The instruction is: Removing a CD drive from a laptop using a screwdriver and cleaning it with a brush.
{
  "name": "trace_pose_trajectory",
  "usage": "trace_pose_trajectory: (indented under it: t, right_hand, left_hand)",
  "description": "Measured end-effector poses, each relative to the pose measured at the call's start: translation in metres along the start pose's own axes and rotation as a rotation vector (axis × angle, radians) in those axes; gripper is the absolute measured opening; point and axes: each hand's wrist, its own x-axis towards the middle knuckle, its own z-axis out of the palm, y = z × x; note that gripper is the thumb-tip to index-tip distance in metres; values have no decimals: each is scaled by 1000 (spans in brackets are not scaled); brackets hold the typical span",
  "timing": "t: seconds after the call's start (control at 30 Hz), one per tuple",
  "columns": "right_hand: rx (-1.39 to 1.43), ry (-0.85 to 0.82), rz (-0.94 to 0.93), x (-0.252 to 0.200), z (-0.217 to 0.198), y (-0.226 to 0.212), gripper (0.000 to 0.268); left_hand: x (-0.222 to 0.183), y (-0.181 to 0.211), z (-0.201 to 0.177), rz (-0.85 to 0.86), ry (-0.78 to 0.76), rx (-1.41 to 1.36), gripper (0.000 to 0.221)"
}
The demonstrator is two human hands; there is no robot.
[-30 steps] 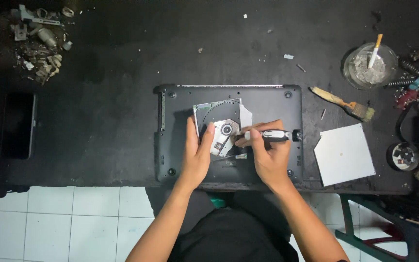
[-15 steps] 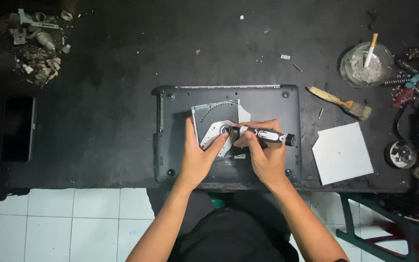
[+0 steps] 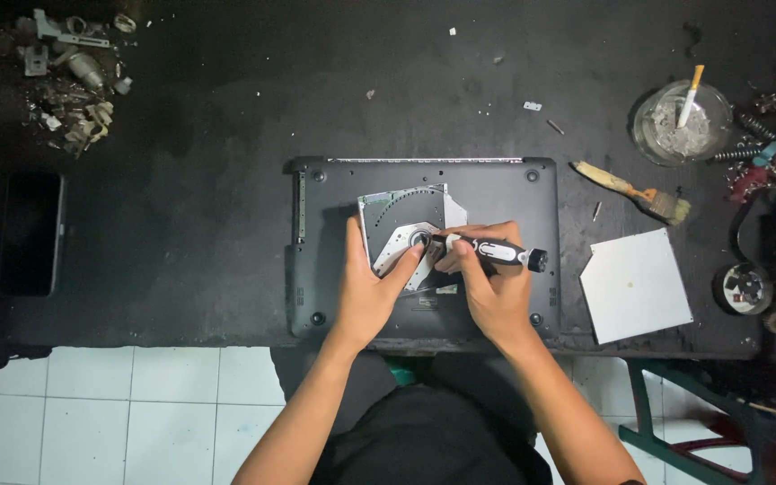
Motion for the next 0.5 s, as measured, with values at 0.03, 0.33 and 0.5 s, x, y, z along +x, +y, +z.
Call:
trace_pose_trajectory:
  t: [0.03, 0.33, 0.5]
  right_hand:
    - [1, -1, 1, 0, 0, 0, 14]
    - [32, -13, -7, -1, -1, 10, 13]
    - [42, -12, 9, -1, -1, 6, 13]
  left_hand:
    - [0, 2, 0, -1, 1, 1, 62]
    - [-1, -6, -1, -30, 9, 8, 61]
    - [2, -6, -2, -21, -2, 17, 61]
